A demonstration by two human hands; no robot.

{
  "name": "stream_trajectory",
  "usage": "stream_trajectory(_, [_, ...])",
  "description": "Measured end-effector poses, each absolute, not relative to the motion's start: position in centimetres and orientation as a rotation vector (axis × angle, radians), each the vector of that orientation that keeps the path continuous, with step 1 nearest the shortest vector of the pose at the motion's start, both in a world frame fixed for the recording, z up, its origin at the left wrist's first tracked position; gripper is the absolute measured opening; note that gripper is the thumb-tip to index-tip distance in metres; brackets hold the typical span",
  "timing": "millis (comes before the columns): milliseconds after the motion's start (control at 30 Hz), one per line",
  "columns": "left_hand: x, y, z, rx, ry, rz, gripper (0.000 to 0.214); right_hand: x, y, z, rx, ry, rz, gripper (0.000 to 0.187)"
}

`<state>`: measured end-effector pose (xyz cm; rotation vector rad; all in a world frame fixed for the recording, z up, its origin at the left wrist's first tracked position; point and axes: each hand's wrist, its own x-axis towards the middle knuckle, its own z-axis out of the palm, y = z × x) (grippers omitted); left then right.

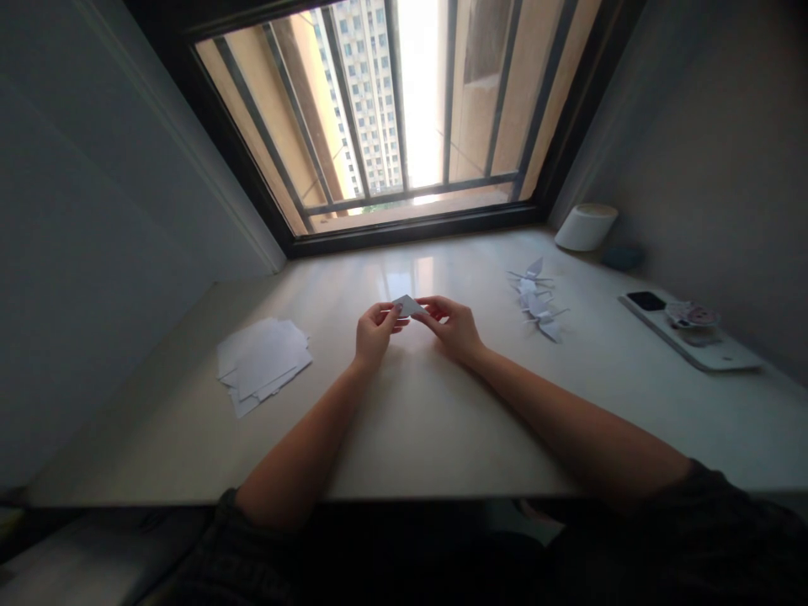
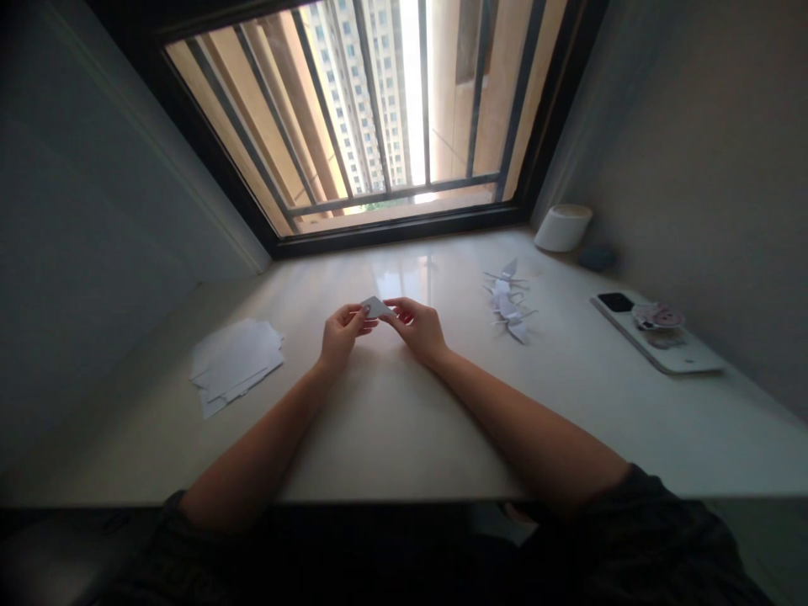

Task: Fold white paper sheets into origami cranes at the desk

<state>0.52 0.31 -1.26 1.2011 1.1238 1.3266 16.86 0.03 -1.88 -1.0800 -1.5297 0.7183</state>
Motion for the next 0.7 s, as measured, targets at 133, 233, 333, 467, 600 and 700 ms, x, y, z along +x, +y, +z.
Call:
stream_trajectory(133, [0.59, 0.05, -1.10, 1.286, 1.146, 1.304, 0.040, 16.80, 0.78, -2.73, -1.035, -1.369, 0.905, 0.036])
stream_trajectory(233, [0.62, -0.07, -0.97, 1.350, 1.166, 1.295, 0.041, 16.64, 1.02, -2.89, -0.958, -1.261, 1.072, 0.039])
stream_trajectory(333, [0.59, -0.08, -0.92, 1.367, 1.189, 1.302, 0.042, 16.57, 0.87, -2.47, -0.943, -1.222, 1.111, 0.040])
stream_trajectory(467, [0.58, -0.08, -0.83, 1.343, 1.198, 1.299, 0.042, 16.63, 0.69, -1.94, -0.977, -1.219, 1.106, 0.040])
stream_trajectory(600, [0.68, -0.17, -0.69, 1.345, 1.171, 1.268, 0.042, 16.63, 0.88, -2.17, -0.995, -1.240, 1.106, 0.043])
stream_trajectory(700, [0.75, -0.19, -0.69, 1.344, 1.159, 1.254, 0.042, 16.58, 0.95, -2.59, -0.988, -1.240, 1.070, 0.042])
